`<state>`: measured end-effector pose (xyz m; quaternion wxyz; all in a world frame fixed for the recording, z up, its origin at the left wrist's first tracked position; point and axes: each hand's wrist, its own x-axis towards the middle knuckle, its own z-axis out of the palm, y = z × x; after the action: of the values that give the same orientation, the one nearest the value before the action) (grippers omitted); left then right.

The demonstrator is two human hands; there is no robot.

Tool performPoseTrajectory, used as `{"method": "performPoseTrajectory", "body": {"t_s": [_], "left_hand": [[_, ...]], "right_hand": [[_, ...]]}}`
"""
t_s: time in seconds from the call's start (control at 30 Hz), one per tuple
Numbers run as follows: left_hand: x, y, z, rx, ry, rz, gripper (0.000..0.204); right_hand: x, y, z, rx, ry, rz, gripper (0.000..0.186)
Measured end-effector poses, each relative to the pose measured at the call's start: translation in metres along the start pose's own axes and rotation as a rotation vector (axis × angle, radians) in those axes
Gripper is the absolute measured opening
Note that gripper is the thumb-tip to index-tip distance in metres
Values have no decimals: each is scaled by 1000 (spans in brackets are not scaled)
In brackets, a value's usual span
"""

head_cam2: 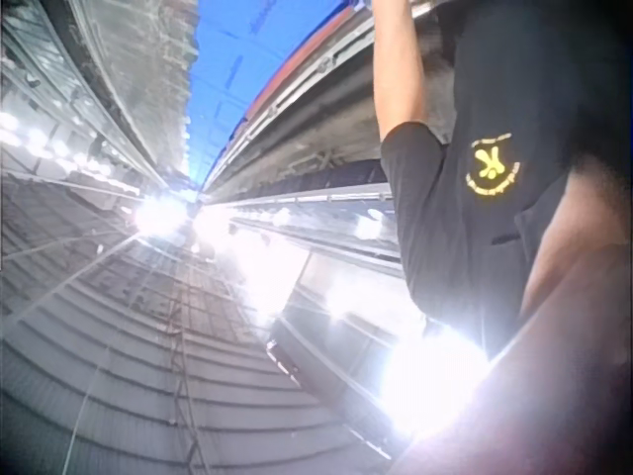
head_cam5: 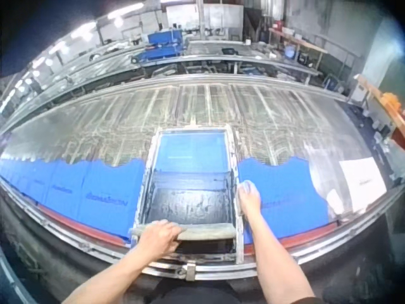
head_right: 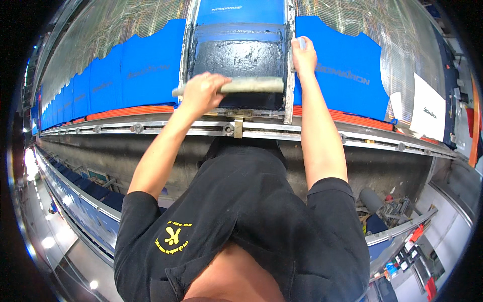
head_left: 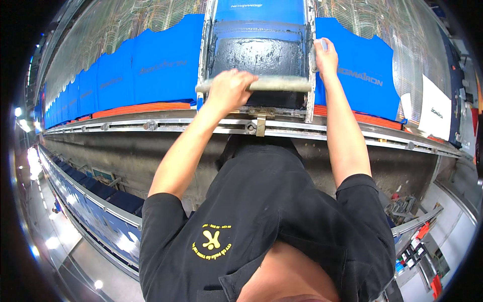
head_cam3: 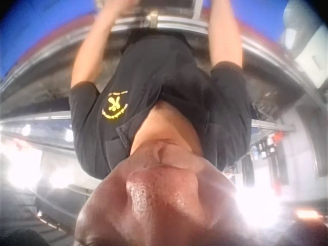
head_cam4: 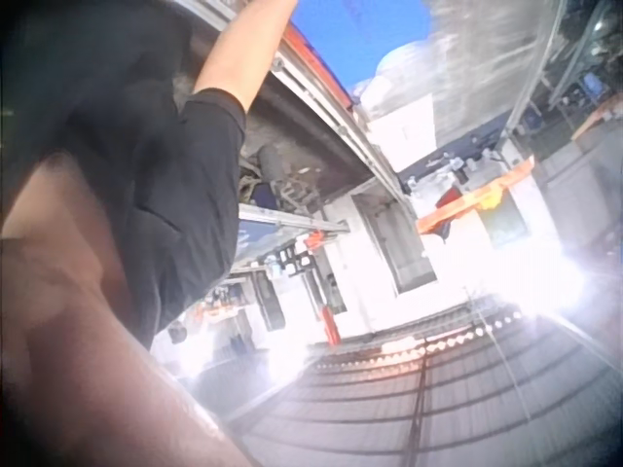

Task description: The person repeatedly uses a squeegee to pull ink across a screen printing frame placed over a blue t-shirt on a conveyor. They lift the frame, move it to a workbench, swap squeegees, and return to continue pulling ink across the screen.

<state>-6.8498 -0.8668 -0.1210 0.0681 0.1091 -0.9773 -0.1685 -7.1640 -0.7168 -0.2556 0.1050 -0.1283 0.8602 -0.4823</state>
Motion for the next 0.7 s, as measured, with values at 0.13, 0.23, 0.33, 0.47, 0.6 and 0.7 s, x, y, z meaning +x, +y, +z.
{"method": "performPoseTrajectory", "body": {"t_s": [0.13,0.23,0.33,0.47,0.6,0.7], "left_hand": [[83,-37,-19,51,-136,-85,21],[138,-73,-18,99,-139,-23,24],[173,-95,-3,83,-185,-18,29],[185,-119,-1,23,-308,29,37],[170,-164,-27,145,-473,-60,45],[159,-180,-31,182,-449,-100,51]], "right_hand": [[-1,-6,-3,22,-7,5,57],[-3,-7,-2,53,-17,29,54],[-6,-7,-1,86,-27,83,53],[-4,-22,-9,199,-91,275,62],[14,-70,-22,-375,28,-419,73],[37,-117,-10,-344,-231,-864,59]]}}
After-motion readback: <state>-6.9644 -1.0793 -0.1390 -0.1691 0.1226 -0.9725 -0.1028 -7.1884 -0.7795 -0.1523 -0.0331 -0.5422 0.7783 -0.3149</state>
